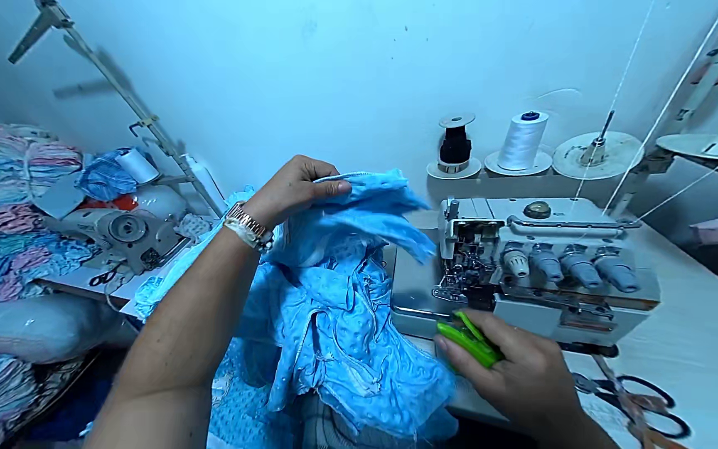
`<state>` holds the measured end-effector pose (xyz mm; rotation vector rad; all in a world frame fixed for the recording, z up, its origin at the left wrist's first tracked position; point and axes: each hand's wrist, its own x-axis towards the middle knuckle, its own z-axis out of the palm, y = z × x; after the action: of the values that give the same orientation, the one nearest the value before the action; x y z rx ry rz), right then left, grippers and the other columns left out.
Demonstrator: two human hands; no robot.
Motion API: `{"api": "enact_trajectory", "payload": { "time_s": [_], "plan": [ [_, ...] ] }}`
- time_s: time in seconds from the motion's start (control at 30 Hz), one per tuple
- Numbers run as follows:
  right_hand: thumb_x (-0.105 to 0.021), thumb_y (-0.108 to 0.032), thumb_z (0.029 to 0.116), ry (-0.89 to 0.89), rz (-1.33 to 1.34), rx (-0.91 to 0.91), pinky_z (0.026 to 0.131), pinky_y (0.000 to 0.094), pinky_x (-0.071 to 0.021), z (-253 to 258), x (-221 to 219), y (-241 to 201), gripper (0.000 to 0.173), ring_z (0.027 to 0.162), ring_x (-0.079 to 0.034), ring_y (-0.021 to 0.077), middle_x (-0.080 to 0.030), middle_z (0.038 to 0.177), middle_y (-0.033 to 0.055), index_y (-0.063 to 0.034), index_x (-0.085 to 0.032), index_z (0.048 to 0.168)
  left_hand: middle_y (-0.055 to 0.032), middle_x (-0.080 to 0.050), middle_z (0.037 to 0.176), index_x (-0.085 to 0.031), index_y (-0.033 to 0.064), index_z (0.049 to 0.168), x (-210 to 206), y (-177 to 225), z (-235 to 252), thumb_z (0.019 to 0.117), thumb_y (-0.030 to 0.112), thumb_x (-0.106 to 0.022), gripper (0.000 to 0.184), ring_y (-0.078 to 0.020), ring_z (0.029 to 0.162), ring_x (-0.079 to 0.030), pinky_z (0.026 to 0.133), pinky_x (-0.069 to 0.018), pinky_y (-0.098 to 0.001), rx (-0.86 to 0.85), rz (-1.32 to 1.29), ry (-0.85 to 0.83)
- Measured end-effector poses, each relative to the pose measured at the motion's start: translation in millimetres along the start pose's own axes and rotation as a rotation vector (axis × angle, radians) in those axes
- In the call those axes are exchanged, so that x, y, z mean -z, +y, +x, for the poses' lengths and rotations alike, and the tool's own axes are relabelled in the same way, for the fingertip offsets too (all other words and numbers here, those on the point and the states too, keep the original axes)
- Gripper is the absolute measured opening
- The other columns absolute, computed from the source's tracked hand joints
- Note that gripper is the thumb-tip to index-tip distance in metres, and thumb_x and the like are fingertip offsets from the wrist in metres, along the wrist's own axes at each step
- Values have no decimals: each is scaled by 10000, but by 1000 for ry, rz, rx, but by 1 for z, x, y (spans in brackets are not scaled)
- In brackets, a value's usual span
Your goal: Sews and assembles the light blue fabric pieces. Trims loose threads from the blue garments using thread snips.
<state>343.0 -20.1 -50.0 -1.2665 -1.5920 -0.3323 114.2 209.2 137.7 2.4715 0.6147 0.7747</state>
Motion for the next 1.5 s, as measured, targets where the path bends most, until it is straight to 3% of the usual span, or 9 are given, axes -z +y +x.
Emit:
{"api": "enact_trajectory", "payload": {
  "time_s": [0.1, 0.2, 0.47, 0.73, 0.93, 1.07, 1.17, 1.33, 1.5],
  "plan": [
    [-641, -428, 959, 61, 63, -6, 498, 211, -476, 13, 8, -8, 396, 572, -571, 31, -652, 694, 18, -40, -720, 980, 61, -619, 839, -670, 97, 846, -8, 19, -29, 999, 132, -582, 180, 8, 764, -589, 697, -496, -171, -80, -119, -30],
    [-657, -405, 956, 107, 88, -49, 544, 153, -467, 19, 18, -20, 373, 615, -560, -22, -643, 731, -3, -38, -698, 1006, 68, -658, 770, -627, 100, 883, -31, 27, -48, 1036, 67, -488, 210, 4, 722, -632, 692, -544, -192, -57, -369, -43],
    [-632, -378, 977, 98, -90, 20, 508, 356, -484, 35, 15, -25, 381, 598, -606, 179, -665, 755, 97, -10, -701, 1041, 47, -695, 804, -652, 80, 985, -60, 32, -60, 1042, 32, -437, 227, -3, 737, -660, 693, -561, -184, -86, -656, -165],
    [-671, -316, 979, 280, 122, 131, 625, 169, -507, 36, -3, -40, 316, 689, -611, 30, -672, 794, 57, -6, -675, 1041, 50, -681, 781, -639, 84, 983, -69, 30, -67, 1047, 45, -421, 231, 2, 707, -643, 665, -542, -174, -43, -648, -169],
    [-562, -331, 1066, 345, 213, 130, 599, 230, -564, 30, 19, -42, 327, 673, -651, 47, -676, 802, 41, -20, -653, 1113, 23, -661, 838, -680, 18, 1015, -72, 20, -64, 1055, 60, -468, 221, 16, 755, -605, 723, -515, -181, -71, -211, -168],
    [-619, -314, 1030, 378, 179, 68, 701, 196, -569, 20, 39, -29, 280, 792, -647, -17, -672, 936, -29, -58, -619, 1143, -206, -700, 1050, -660, -25, 1187, -54, 2, -53, 1059, 110, -483, 257, -301, 974, -684, 883, -534, -515, 158, 318, 245],
    [-682, -269, 984, 270, 148, 56, 727, 180, -533, 6, 39, -18, 315, 811, -629, 2, -669, 918, 55, 24, -615, 1079, -291, -564, 1357, -538, -23, 1410, -50, -15, -48, 978, 86, -593, 449, -476, 1269, -546, 1026, -427, -656, 307, 603, 288],
    [-674, -334, 960, 23, 51, -40, 598, 241, -502, -31, 31, -8, 374, 663, -600, 85, -659, 784, 112, 32, -665, 1035, -229, -705, 1164, -717, -6, 1087, -88, -16, -77, 936, -16, -516, 251, -416, 1162, -644, 992, -444, -600, -358, 792, 321],
    [-648, -391, 942, -111, -24, -111, 563, 261, -498, -56, 25, -2, 389, 635, -614, 89, -681, 760, 77, -10, -706, 992, -136, -712, 957, -745, 33, 932, -142, 33, -112, 873, 0, -662, 107, -326, 942, -702, 790, -567, -516, -455, 490, -395]
  ]
}}
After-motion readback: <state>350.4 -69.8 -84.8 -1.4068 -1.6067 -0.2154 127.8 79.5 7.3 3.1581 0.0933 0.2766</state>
